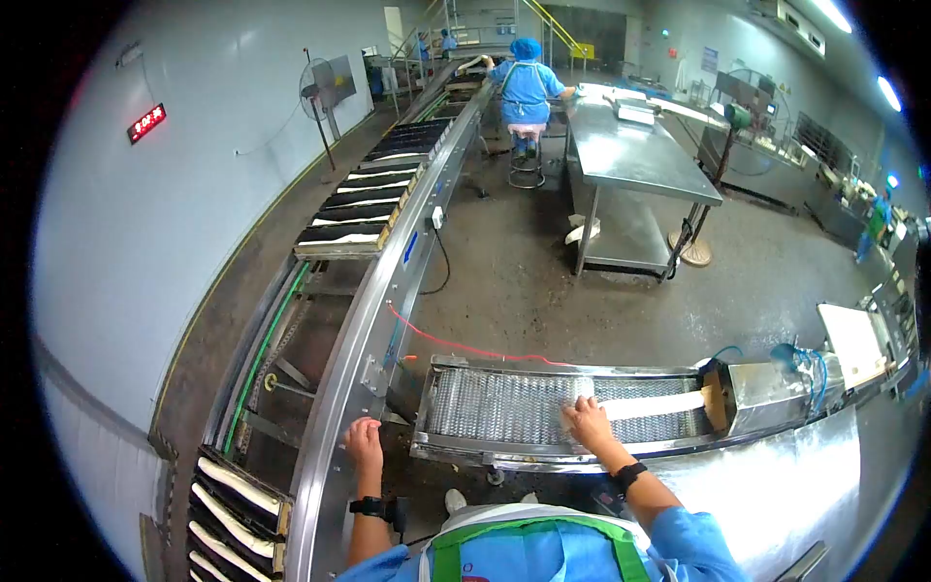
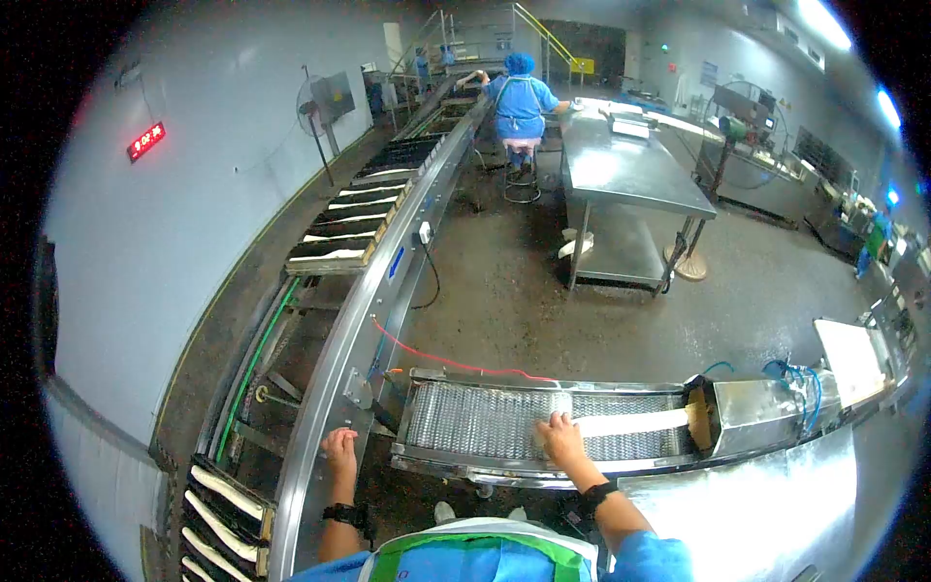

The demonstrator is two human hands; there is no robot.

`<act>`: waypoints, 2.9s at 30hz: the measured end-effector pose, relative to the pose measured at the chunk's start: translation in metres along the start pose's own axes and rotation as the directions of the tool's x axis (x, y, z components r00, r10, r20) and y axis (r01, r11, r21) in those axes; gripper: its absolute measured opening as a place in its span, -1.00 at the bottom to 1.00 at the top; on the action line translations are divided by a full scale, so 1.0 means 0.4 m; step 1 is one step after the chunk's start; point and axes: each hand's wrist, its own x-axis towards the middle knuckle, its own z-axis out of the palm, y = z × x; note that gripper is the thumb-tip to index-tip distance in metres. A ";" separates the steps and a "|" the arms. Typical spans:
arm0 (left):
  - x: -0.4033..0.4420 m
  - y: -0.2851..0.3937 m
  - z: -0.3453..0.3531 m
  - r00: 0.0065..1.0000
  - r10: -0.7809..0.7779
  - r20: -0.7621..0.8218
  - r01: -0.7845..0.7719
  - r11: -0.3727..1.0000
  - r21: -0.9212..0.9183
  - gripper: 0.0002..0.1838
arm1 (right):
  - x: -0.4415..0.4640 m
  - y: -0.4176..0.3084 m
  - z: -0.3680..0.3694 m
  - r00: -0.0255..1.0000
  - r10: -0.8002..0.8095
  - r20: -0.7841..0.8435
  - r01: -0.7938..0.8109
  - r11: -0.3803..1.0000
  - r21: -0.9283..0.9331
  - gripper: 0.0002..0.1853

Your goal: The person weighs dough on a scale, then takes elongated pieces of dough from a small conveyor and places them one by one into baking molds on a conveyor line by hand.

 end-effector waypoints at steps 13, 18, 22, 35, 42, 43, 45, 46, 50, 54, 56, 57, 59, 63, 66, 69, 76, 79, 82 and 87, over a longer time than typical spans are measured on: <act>-0.037 -0.028 -0.002 0.968 -0.186 0.169 0.222 0.947 -0.232 -0.84 | 0.081 -0.142 -0.004 0.972 -0.208 0.114 0.211 0.977 -0.013 -0.55; -0.041 -0.011 -0.035 0.943 -0.258 0.212 0.304 0.926 -0.223 -0.83 | 0.136 -0.181 -0.019 0.953 -0.287 0.092 0.278 0.955 0.098 -0.50; -0.037 -0.027 -0.060 0.948 -0.238 0.210 0.280 0.938 -0.202 -0.82 | 0.180 -0.177 -0.071 0.994 -0.109 0.020 0.085 0.871 0.483 -0.45; 0.155 0.201 0.045 0.803 -0.031 0.596 0.268 0.911 -0.314 -0.76 | -0.173 0.247 -0.445 0.691 0.672 -0.267 0.112 0.265 0.958 -0.67; 0.235 0.437 0.200 0.657 0.229 0.719 0.175 0.880 -0.441 -0.77 | -0.616 0.360 -0.460 0.185 0.945 -0.271 0.119 0.252 0.960 -0.64; 0.237 0.467 0.224 0.624 0.274 0.732 0.173 0.865 -0.471 -0.77 | -0.680 0.364 -0.440 0.091 0.955 -0.284 0.041 0.281 0.959 -0.64; 0.240 0.527 0.254 0.575 0.305 0.759 0.177 0.860 -0.479 -0.78 | -0.782 0.346 -0.426 -0.058 0.980 -0.193 -0.222 0.176 0.959 -0.66; 0.240 0.574 0.257 0.526 0.309 0.792 0.165 0.876 -0.452 -0.78 | -0.829 0.348 -0.380 -0.102 0.964 -0.246 -0.393 0.188 0.900 -0.66; 0.191 0.670 0.334 0.436 0.416 0.798 0.055 0.873 -0.485 -0.80 | -1.003 0.337 -0.253 -0.135 0.986 -0.098 -0.948 -0.100 0.302 -0.70; 0.175 0.817 0.358 0.449 0.602 0.660 -0.171 0.783 -0.598 -0.90 | -1.090 0.345 -0.217 -0.198 0.949 0.244 -0.979 -0.205 0.003 -0.52; 0.170 0.841 0.419 0.386 0.639 0.666 -0.200 0.762 -0.616 -0.88 | -1.166 0.370 -0.071 -0.042 0.998 -0.048 -0.996 -0.038 0.082 -0.51; 0.171 0.860 0.432 0.328 0.658 0.677 -0.316 0.752 -0.578 -0.81 | -1.111 0.369 -0.124 -0.078 0.995 0.061 -0.995 -0.082 0.058 -0.51; 0.160 0.906 0.446 0.285 0.607 0.742 -0.357 0.785 -0.506 -0.70 | -1.024 0.373 -0.182 -0.011 0.983 0.181 -0.956 -0.064 0.286 -0.48; 0.130 0.947 0.508 0.248 0.659 0.710 -0.424 0.733 -0.532 -0.59 | -1.059 0.424 -0.044 -0.183 0.952 0.246 -0.945 -0.239 0.223 -0.61; 0.143 0.989 0.525 0.173 0.639 0.749 -0.453 0.727 -0.516 -0.53 | -1.082 0.450 0.034 -0.203 0.933 0.297 -0.850 -0.319 0.420 -0.63; 0.147 1.013 0.557 0.134 0.621 0.772 -0.501 0.715 -0.488 -0.43 | -0.932 0.393 -0.126 -0.063 0.970 0.234 -0.996 -0.074 0.040 -0.64; 0.106 1.041 0.622 0.200 0.651 0.732 -0.566 0.687 -0.456 -0.41 | -0.974 0.462 -0.008 0.031 0.982 0.185 -0.994 0.011 0.107 -0.47; 0.093 1.044 0.659 0.273 0.613 0.741 -0.560 0.728 -0.396 -0.49 | -0.971 0.487 0.024 0.063 0.978 0.198 -0.993 0.040 0.115 -0.34; 0.108 1.032 0.671 0.301 0.640 0.707 -0.643 0.684 -0.346 -0.54 | -0.960 0.504 0.044 0.041 0.978 0.206 -0.990 0.012 0.142 -0.29; 0.200 0.996 0.673 0.265 0.609 0.748 -0.661 0.679 -0.319 -0.53 | -0.863 0.525 -0.018 0.013 0.965 0.263 -0.995 -0.013 0.098 -0.31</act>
